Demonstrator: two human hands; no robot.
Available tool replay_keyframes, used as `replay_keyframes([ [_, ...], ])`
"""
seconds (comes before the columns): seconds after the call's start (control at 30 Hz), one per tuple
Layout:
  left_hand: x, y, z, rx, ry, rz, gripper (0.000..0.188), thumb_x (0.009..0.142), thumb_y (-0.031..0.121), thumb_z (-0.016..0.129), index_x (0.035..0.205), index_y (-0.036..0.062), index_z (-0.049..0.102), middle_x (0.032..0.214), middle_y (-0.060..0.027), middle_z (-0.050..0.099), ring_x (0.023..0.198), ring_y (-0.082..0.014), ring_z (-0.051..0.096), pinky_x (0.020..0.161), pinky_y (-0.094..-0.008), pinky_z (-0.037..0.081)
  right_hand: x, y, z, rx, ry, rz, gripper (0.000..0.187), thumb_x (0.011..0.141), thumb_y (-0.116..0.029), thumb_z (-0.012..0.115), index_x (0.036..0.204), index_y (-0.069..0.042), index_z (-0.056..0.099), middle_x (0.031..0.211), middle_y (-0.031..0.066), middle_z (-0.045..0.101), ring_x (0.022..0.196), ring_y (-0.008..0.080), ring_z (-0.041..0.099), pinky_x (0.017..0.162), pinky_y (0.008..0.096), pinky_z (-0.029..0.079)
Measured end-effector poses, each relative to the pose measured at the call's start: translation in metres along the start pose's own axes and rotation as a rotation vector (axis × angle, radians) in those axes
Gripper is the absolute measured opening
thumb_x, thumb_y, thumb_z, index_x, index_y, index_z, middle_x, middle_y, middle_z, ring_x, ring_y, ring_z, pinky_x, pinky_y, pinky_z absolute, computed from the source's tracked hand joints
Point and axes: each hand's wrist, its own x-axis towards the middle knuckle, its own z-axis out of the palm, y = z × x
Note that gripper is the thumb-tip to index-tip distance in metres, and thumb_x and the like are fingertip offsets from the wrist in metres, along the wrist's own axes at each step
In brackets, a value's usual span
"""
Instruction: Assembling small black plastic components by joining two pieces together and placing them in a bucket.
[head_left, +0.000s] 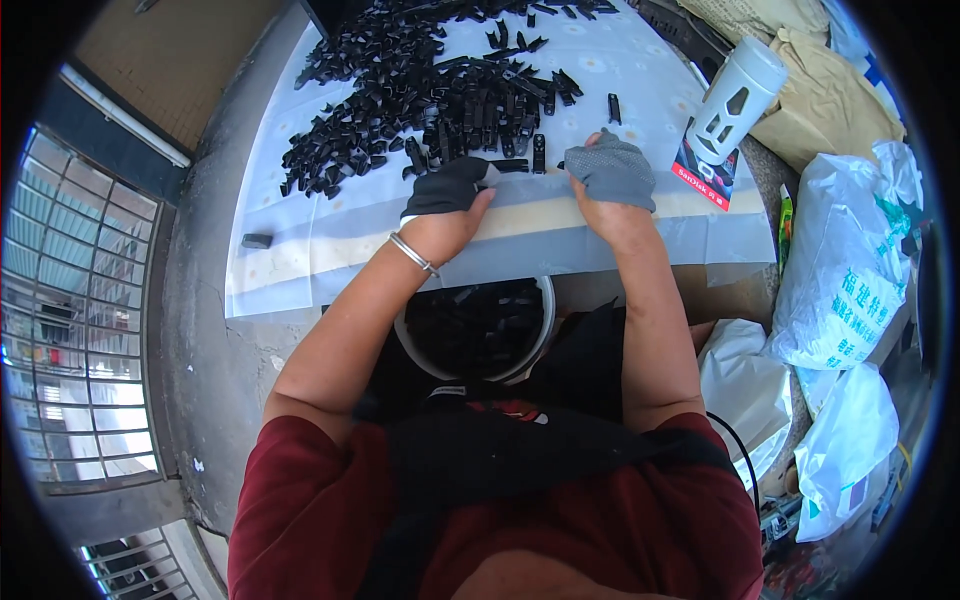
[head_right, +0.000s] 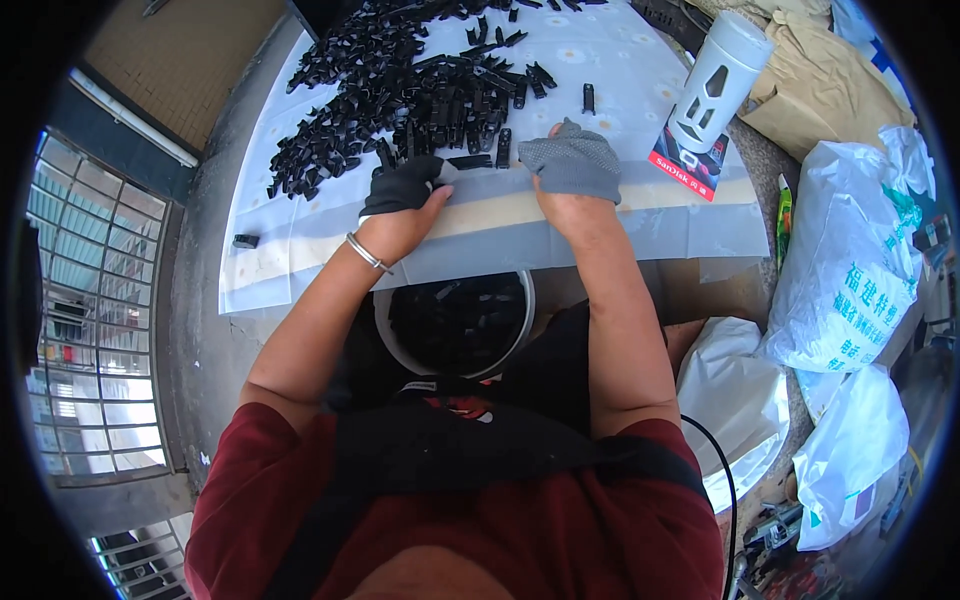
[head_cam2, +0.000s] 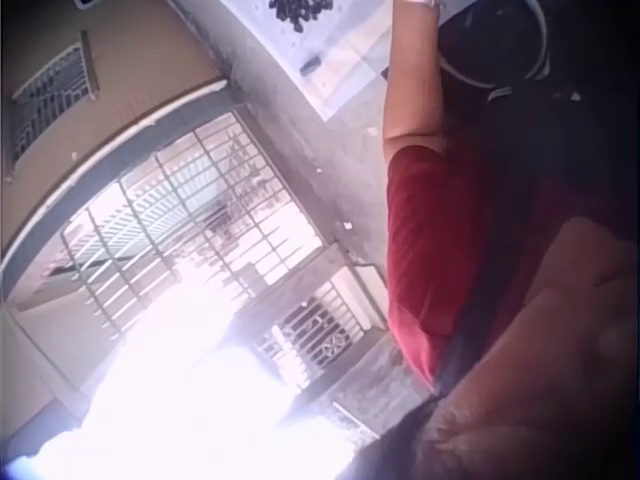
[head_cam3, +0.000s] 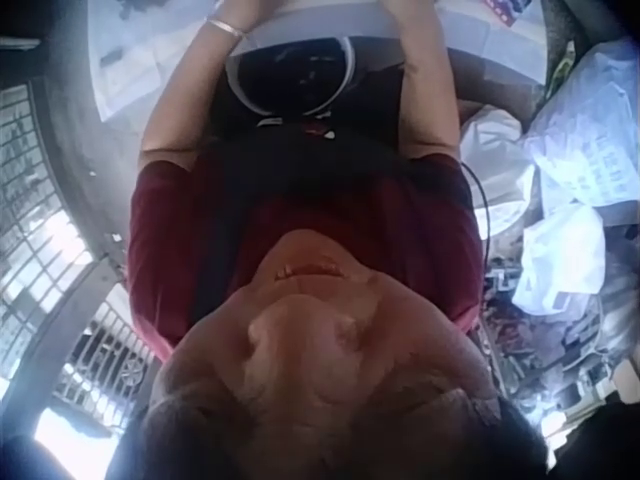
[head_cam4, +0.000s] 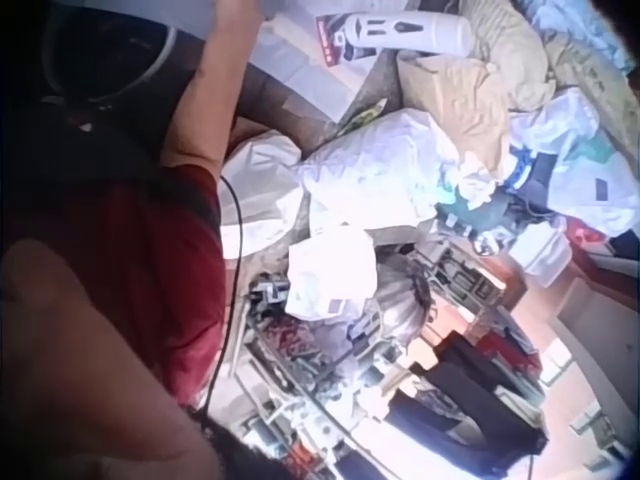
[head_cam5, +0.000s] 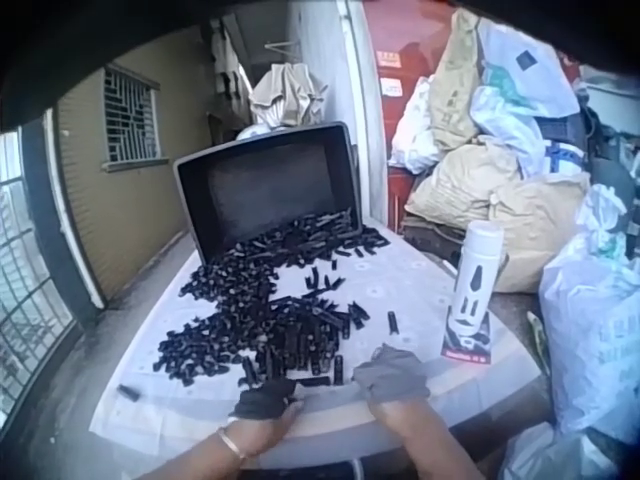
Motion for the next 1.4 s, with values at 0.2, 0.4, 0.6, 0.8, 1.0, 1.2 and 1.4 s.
replay_keyframes([
  [0.2,-0.056,-0.012,-0.035,-0.152,0.006,-0.166,0.031,0.078,0.024,0.065,0.100,0.0035,0.057,0.074,-0.0106,0.064,0.060,-0.0180,0.059,0.058,-0.0297,0.047,-0.014,-0.024,0.002,0.343,0.225,0.012,0.024,0.084,-0.021,0.050,0.096,-0.002,0.058,0.091,0.0174,0.057,0.088,0.0347,0.053,0.079,0.0410,0.042],
  [0.4,-0.083,-0.011,-0.066,-0.492,-0.066,-0.301,0.042,0.077,0.019,0.068,0.112,0.0026,0.051,0.069,-0.0049,0.061,0.059,-0.0068,0.051,0.054,-0.0218,0.044,-0.043,-0.098,-0.006,0.679,-0.006,-0.395,0.032,0.085,-0.028,0.051,0.104,-0.002,0.053,0.094,0.0164,0.056,0.087,0.0316,0.053,0.083,0.0380,0.040],
  [0.6,-0.090,-0.023,-0.073,-0.707,-0.144,-0.289,0.038,0.081,0.019,0.063,0.111,-0.0001,0.051,0.081,-0.0058,0.062,0.067,-0.0084,0.054,0.060,-0.0222,0.045,-0.035,-0.124,-0.009,0.827,-0.264,-0.513,0.029,0.081,-0.026,0.057,0.101,-0.005,0.057,0.096,0.0127,0.059,0.089,0.0293,0.055,0.080,0.0365,0.043],
  [0.8,-0.103,-0.030,-0.051,-1.141,-0.011,-0.565,0.042,0.090,0.037,0.046,0.094,-0.0013,0.061,0.081,-0.0070,0.062,0.073,-0.0121,0.054,0.067,-0.0250,0.044,-0.036,-0.147,0.014,0.857,0.084,-0.397,0.026,0.080,-0.026,0.058,0.093,-0.003,0.057,0.086,0.0146,0.058,0.078,0.0314,0.055,0.072,0.0393,0.042],
  [1.0,-0.099,-0.047,-0.062,-1.004,-0.069,-0.585,0.046,0.088,0.042,0.047,0.081,-0.0016,0.061,0.062,-0.0021,0.055,0.057,-0.0079,0.046,0.051,-0.0225,0.037,-0.029,-0.127,-0.010,0.828,-0.213,-0.259,0.028,0.085,-0.025,0.053,0.101,-0.002,0.056,0.094,0.0141,0.059,0.088,0.0290,0.054,0.076,0.0364,0.043],
  [1.2,-0.090,-0.046,-0.073,-0.816,-0.117,-0.453,0.039,0.091,0.034,0.045,0.071,0.0020,0.058,0.058,-0.0008,0.053,0.048,-0.0083,0.043,0.046,-0.0235,0.035,-0.032,-0.133,-0.009,0.539,-0.011,-0.386,0.024,0.082,-0.026,0.057,0.094,-0.005,0.060,0.088,0.0111,0.061,0.081,0.0288,0.055,0.073,0.0376,0.044],
  [1.4,-0.084,-0.037,-0.063,-0.461,0.050,-0.248,0.038,0.092,0.027,0.037,0.075,-0.0006,0.057,0.061,-0.0160,0.056,0.053,-0.0317,0.052,0.054,-0.0360,0.042,-0.034,-0.129,0.001,0.428,0.126,-0.553,0.016,0.080,-0.023,0.057,0.085,-0.009,0.062,0.084,0.0079,0.061,0.076,0.0276,0.056,0.069,0.0373,0.044],
])
